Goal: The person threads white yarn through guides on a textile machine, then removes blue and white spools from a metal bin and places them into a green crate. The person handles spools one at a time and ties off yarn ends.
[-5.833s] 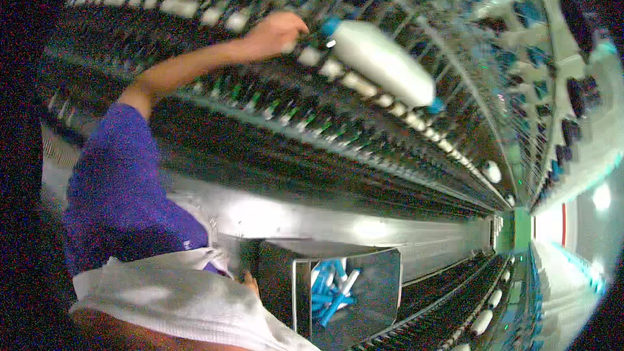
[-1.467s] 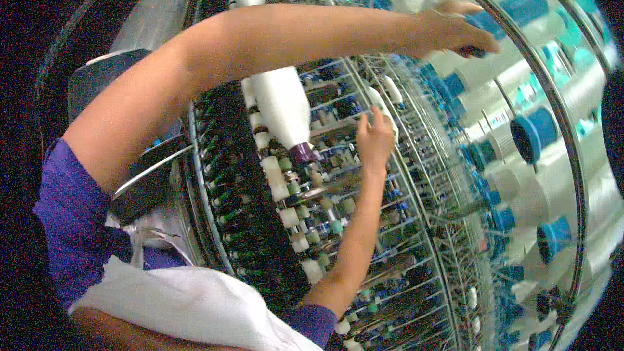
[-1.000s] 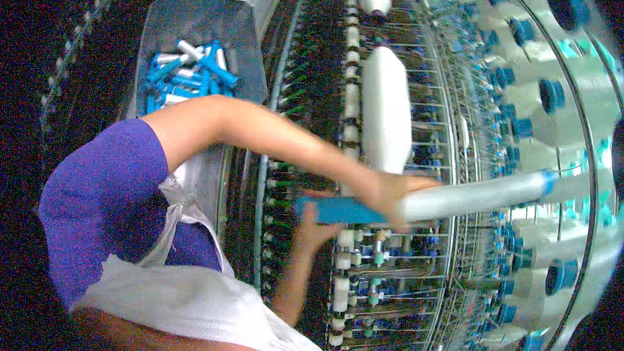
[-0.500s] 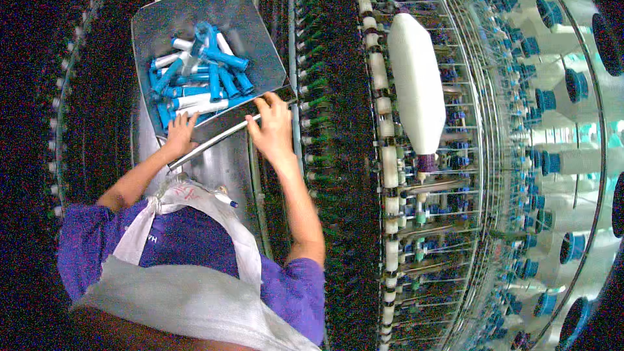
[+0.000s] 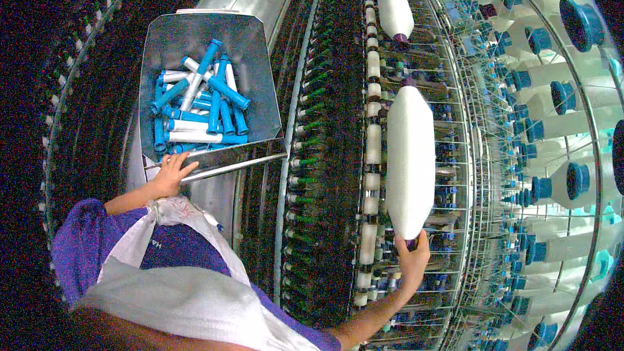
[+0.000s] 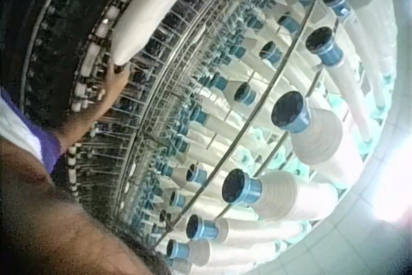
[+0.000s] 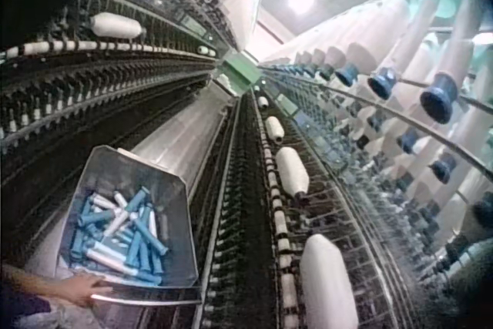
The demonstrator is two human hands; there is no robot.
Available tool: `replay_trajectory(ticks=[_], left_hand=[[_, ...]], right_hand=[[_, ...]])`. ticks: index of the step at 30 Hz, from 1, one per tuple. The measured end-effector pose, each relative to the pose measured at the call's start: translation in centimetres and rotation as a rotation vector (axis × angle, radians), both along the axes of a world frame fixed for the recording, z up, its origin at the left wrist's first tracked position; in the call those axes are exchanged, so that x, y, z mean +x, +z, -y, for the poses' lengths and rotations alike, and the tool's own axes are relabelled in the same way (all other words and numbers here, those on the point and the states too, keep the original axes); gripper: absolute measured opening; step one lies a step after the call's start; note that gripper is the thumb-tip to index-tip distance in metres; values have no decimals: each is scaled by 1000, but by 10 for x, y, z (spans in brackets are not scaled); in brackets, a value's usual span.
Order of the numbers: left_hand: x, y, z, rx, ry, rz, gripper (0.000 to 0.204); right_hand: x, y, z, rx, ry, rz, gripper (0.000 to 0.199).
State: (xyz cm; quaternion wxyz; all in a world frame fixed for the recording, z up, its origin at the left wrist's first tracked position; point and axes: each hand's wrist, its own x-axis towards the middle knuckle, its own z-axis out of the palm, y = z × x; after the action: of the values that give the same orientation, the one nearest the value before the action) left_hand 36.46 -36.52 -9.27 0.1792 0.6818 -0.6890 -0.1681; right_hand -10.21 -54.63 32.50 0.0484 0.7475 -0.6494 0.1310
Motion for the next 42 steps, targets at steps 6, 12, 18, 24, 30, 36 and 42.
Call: replay_trajectory(ticks=[6, 12, 18, 24, 30, 36, 42], left_hand=[[19, -1, -14, -30, 5, 97, 95], [34, -17, -36, -6, -34, 222, 86], [51, -23, -32, 114, -113, 279, 92], [-43, 91, 116, -185, -409, -459, 76], [-211, 228, 152, 280, -1066, -1172, 94], [-291, 326, 119, 167, -1295, -963, 109], [-338, 434, 150, -124, -1246, -1063, 79]], right_hand=[[-61, 7, 56, 569, 62, 462, 52], [-73, -5, 59, 781, 35, 728, 45], [5, -51, -27, 477, -86, 899, 44], [46, -138, -131, 349, 79, 1481, 29], [65, -208, -176, -10, 173, 1438, 34], [26, -179, -184, -337, -61, 1072, 54], [-26, -74, -127, -763, -16, 859, 63]])
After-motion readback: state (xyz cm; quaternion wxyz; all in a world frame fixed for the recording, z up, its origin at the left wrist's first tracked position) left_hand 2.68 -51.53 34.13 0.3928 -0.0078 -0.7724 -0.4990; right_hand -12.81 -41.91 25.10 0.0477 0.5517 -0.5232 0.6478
